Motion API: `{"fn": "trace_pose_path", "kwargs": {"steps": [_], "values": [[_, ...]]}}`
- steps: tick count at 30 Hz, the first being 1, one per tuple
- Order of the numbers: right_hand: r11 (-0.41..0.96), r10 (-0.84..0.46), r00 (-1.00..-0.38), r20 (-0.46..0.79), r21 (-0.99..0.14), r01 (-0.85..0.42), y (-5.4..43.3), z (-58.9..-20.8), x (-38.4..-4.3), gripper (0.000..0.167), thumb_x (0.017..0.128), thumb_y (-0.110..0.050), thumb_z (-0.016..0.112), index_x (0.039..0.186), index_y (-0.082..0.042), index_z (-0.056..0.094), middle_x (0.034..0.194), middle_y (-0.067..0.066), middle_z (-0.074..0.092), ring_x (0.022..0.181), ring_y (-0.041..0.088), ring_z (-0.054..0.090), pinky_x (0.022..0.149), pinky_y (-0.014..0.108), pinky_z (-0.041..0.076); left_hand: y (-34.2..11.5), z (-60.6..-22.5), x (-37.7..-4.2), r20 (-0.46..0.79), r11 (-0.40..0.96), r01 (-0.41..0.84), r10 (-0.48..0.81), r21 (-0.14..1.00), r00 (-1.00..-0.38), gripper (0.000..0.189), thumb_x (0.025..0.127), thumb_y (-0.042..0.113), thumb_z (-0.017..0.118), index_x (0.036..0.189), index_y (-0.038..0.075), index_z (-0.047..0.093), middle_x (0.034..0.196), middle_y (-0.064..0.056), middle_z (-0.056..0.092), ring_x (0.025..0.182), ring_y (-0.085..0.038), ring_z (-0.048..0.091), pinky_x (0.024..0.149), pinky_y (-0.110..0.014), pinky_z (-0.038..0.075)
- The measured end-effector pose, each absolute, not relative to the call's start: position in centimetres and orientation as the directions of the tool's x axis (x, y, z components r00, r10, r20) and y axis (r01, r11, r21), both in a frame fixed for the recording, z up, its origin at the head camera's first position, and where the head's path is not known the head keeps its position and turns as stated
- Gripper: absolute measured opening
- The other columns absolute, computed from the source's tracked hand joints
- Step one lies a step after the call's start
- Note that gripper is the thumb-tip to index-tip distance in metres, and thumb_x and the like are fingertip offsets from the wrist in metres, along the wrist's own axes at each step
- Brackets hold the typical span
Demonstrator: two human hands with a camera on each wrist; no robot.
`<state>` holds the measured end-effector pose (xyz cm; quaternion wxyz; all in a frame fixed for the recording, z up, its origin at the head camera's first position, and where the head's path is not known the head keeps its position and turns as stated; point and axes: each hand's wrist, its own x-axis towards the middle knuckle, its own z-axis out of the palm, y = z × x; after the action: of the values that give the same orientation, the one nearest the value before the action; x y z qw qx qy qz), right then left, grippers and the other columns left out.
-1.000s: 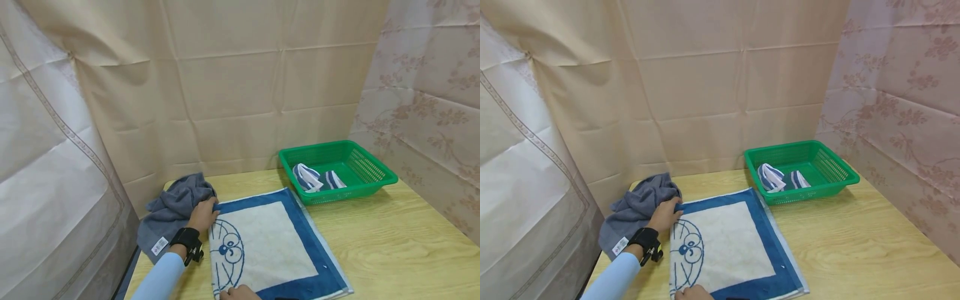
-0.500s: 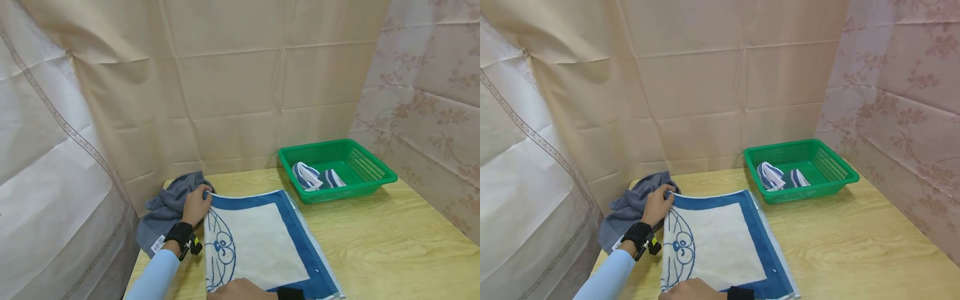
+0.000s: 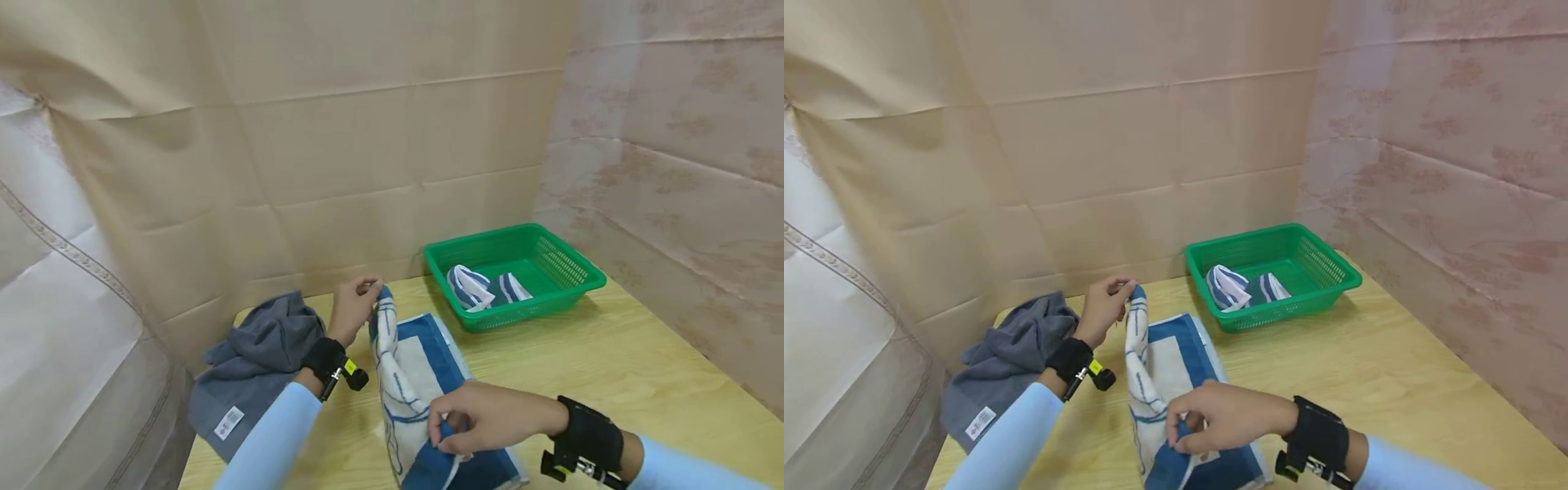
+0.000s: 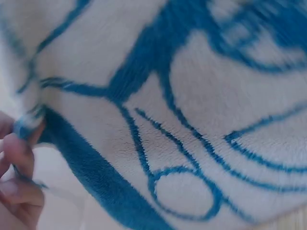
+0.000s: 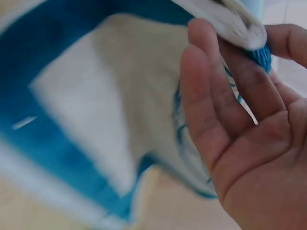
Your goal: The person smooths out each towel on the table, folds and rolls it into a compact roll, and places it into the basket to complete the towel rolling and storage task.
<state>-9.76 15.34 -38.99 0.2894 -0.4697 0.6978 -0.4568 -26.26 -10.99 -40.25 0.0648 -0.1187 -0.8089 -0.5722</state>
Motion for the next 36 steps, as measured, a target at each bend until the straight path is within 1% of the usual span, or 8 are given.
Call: {"fn": "trace_pose_path", "kwargs": {"steps": [5, 8, 12, 16, 20, 25, 30, 36], "values": [[0.277, -0.86, -0.478, -0.179, -0.95, -0.142, 20.9, -42.8, -10.0, 0.008, 0.101, -0.012, 0.065, 0.107, -0.01, 0.069, 0.072, 0.018, 0.065, 0.059, 0.006, 0.06, 0.057, 0.021, 0.051, -7.3, -43.7, -27.1, 0.054, 0.447, 0.253, 0.411, 0.858, -0.91, 0.046, 0.107, 0.027, 0.06, 0.15, 0.017, 0.053, 0.133, -0.015, 0.066, 0.059, -0.039, 0.062, 0.064, -0.038, 0.055], [0.359, -0.833, -0.475, -0.285, -0.931, -0.071, 22.0, -44.8, -9.8, 0.008, 0.099, -0.009, 0.066, 0.106, -0.008, 0.069, 0.072, 0.015, 0.067, 0.058, 0.005, 0.057, 0.056, 0.016, 0.042, -6.9, -46.2, -26.7, -0.084, 0.591, 0.306, 0.539, 0.746, -0.838, 0.068, 0.105, 0.026, 0.062, 0.163, 0.013, 0.029, 0.157, -0.017, 0.044, 0.097, -0.039, 0.07, 0.095, -0.046, 0.052], [0.412, -0.819, -0.453, -0.353, -0.911, -0.036, 22.3, -46.0, -10.1, 0.009, 0.097, -0.007, 0.068, 0.106, -0.008, 0.068, 0.073, 0.014, 0.069, 0.059, 0.005, 0.061, 0.058, 0.016, 0.045, -6.6, -48.1, -26.7, -0.136, 0.674, 0.389, 0.587, 0.628, -0.798, 0.088, 0.103, 0.032, 0.066, 0.167, 0.014, 0.008, 0.165, -0.015, 0.032, 0.14, -0.035, 0.046, 0.114, -0.05, 0.037], [0.429, -0.824, -0.429, -0.37, -0.902, -0.047, 22.2, -46.0, -10.6, 0.01, 0.097, -0.008, 0.07, 0.106, -0.008, 0.068, 0.073, 0.013, 0.07, 0.059, 0.006, 0.063, 0.06, 0.019, 0.052, -6.0, -48.3, -27.0, -0.147, 0.681, 0.374, 0.578, 0.63, -0.803, 0.098, 0.102, 0.034, 0.067, 0.166, 0.023, -0.006, 0.166, -0.015, 0.028, 0.144, -0.035, 0.041, 0.115, -0.049, 0.035], [0.421, -0.834, -0.418, -0.361, -0.905, -0.057, 21.9, -46.8, -10.7, 0.007, 0.098, -0.011, 0.07, 0.104, -0.008, 0.068, 0.074, 0.0, 0.071, 0.058, 0.005, 0.062, 0.059, 0.019, 0.052, -5.7, -48.8, -26.8, -0.171, 0.685, 0.376, 0.589, 0.624, -0.79, 0.1, 0.101, 0.04, 0.067, 0.166, 0.022, -0.007, 0.169, -0.012, 0.019, 0.153, -0.031, 0.026, 0.12, -0.048, 0.027], [0.465, -0.827, -0.405, -0.39, -0.879, -0.103, 21.5, -46.9, -10.9, 0.009, 0.104, -0.02, 0.064, 0.102, -0.012, 0.069, 0.07, -0.008, 0.064, 0.051, 0.001, 0.057, 0.053, 0.015, 0.045, -5.6, -49.1, -26.0, -0.21, 0.716, 0.423, 0.613, 0.556, -0.762, 0.099, 0.095, 0.056, 0.068, 0.166, 0.014, 0.014, 0.172, -0.014, 0.005, 0.155, -0.035, 0.016, 0.121, -0.053, 0.024], [0.511, -0.765, -0.612, -0.2, -0.767, -0.388, 19.6, -45.8, -13.8, 0.013, 0.104, -0.023, 0.063, 0.096, -0.019, 0.072, 0.071, -0.014, 0.058, 0.054, 0.0, 0.05, 0.053, 0.018, 0.041, -5.9, -48.2, -25.3, -0.246, 0.758, 0.436, 0.596, 0.485, -0.764, 0.102, 0.089, 0.06, 0.073, 0.165, 0.014, 0.022, 0.171, -0.017, 0.002, 0.153, -0.044, 0.019, 0.117, -0.057, 0.029], [0.621, -0.578, -0.815, 0.033, -0.63, -0.466, 15.4, -46.8, -18.3, 0.017, 0.106, -0.017, 0.06, 0.118, -0.009, 0.069, 0.097, -0.003, 0.066, 0.082, 0.011, 0.061, 0.072, 0.032, 0.053, -7.4, -48.0, -24.4, -0.262, 0.754, 0.454, 0.613, 0.474, -0.745, 0.103, 0.086, 0.053, 0.08, 0.165, 0.016, 0.025, 0.171, -0.016, 0.006, 0.151, -0.048, 0.021, 0.114, -0.061, 0.032]]}}
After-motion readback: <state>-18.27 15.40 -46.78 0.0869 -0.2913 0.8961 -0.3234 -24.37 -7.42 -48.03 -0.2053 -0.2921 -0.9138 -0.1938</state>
